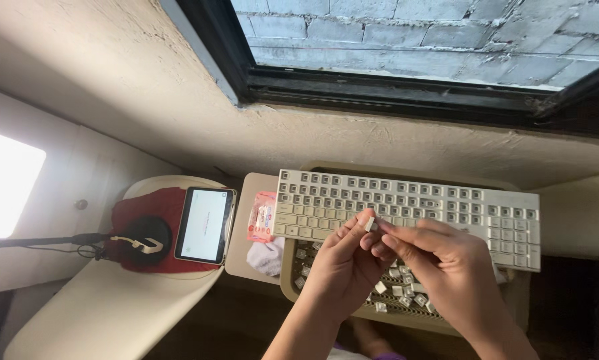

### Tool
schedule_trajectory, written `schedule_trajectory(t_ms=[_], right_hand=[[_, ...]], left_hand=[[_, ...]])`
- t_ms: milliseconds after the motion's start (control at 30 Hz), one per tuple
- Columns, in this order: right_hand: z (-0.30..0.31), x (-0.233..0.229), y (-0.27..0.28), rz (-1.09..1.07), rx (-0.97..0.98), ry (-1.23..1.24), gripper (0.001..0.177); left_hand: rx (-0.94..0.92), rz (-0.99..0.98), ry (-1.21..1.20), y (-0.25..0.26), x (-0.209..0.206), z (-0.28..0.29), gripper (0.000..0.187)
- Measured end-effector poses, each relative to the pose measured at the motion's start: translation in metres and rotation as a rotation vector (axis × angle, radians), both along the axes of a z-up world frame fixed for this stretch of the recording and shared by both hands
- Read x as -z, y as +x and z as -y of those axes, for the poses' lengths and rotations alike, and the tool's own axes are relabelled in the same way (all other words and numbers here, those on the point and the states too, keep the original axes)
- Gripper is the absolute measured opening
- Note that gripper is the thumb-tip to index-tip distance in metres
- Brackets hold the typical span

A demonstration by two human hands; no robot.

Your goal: The person wipes individual keyboard keycaps with a white wipe, then places them into a beige plastic basket. The person repeats this process for several keys throughout the clip.

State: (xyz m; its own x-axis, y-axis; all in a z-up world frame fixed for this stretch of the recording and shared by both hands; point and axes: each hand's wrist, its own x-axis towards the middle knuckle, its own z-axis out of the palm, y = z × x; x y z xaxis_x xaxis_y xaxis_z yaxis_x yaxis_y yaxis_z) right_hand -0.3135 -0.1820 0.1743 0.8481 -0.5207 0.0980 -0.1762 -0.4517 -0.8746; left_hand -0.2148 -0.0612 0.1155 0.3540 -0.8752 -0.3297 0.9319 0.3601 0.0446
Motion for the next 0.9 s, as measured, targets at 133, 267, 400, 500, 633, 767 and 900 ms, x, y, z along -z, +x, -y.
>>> schedule_trajectory(t_ms=[133,267,400,500,633,767,900], right_hand=[[0.008,-0.004,-0.023,-0.007,0.005,-0.059,0.015],[0.011,-0.008,-0.042,-0.008,0.041,-0.095,0.021],[0.023,-0.015,-0.059,-0.062,0.055,-0.042,0.02],[0.023,-0.013,-0.071,0.065,0.12,0.013,0.018],[0.029,-0.014,-0.081,0.106,0.091,0.124,0.019],[0.033,-0.016,-0.089,0.056,0.126,0.099,0.02],[0.036,-0.019,-0.092,0.109,0.098,0.096,0.018]], left_hand=[[0.017,0.044,0.018,-0.023,-0.005,0.007,0.017],[0.012,0.07,-0.009,-0.039,-0.008,0.016,0.021],[0.02,0.151,0.003,-0.056,-0.011,0.024,0.016],[0.029,0.173,-0.017,-0.069,-0.014,0.031,0.016],[-0.014,0.128,-0.018,-0.074,-0.021,0.04,0.015],[0.005,0.167,0.0,-0.08,-0.03,0.042,0.017],[0.022,0.225,0.042,-0.085,-0.035,0.045,0.023]])
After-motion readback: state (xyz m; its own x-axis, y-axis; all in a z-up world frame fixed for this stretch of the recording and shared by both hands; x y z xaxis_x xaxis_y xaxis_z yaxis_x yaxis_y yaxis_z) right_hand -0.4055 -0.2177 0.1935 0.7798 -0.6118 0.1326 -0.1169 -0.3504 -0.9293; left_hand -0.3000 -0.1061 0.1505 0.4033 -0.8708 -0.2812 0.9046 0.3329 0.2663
